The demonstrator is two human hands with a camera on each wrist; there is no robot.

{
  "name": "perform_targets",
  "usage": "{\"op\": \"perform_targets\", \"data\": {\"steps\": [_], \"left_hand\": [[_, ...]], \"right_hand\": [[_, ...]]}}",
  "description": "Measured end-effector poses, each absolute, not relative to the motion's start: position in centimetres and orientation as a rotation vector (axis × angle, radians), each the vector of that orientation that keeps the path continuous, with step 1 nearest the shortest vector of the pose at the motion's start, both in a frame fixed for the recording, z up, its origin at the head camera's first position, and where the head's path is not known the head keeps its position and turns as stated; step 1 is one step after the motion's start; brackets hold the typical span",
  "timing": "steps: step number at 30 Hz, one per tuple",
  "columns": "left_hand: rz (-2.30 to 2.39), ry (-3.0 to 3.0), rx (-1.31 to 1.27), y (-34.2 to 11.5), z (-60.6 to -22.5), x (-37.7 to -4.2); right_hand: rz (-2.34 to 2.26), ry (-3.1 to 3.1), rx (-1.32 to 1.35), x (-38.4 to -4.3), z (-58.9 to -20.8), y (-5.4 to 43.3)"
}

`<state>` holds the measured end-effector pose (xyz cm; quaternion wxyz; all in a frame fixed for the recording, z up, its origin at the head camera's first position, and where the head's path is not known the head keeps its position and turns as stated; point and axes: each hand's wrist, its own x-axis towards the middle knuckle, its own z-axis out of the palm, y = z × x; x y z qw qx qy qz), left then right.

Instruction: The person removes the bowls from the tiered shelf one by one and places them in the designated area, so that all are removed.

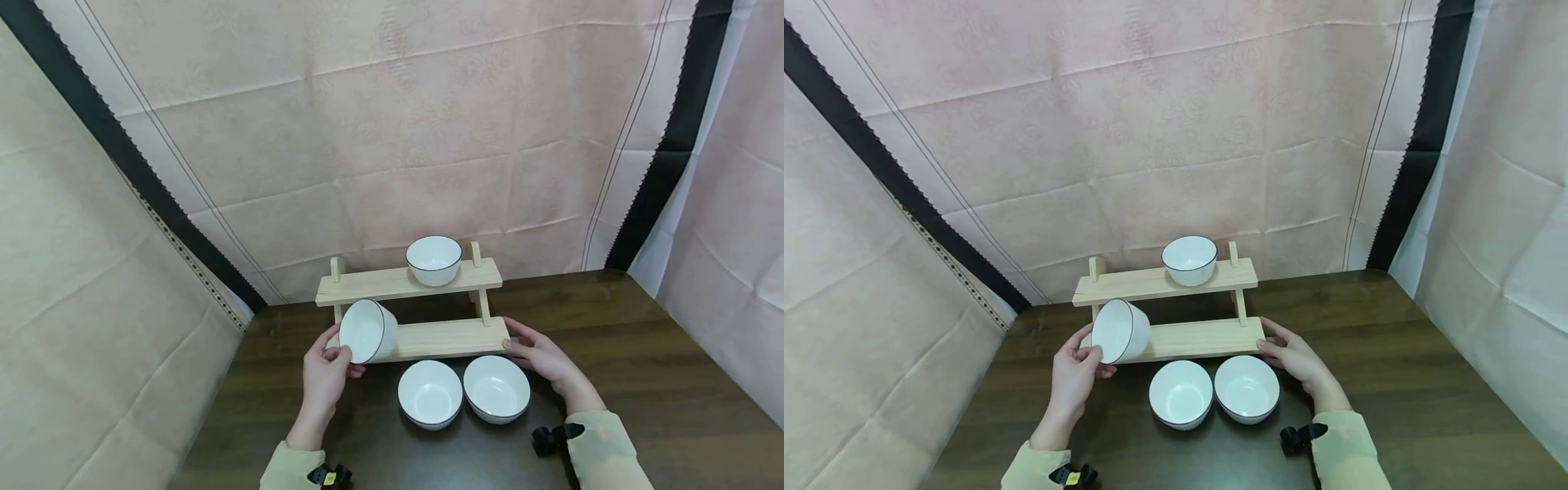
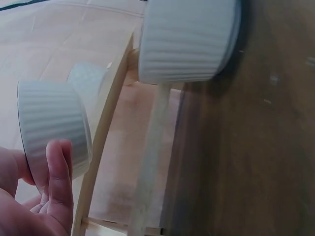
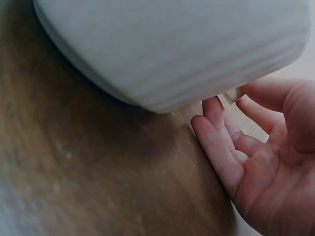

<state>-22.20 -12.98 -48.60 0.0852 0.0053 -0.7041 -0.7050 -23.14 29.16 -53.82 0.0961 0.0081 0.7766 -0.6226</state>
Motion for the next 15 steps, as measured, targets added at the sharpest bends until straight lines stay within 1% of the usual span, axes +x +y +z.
{"op": "perform_targets", "data": {"steps": [15], "left_hand": [[-2.044, -2.337, -0.045, -15.3, -50.2, -19.8]], "right_hand": [[-1.840, 2.308, 0.030, -23.1, -53.8, 29.1]]}}
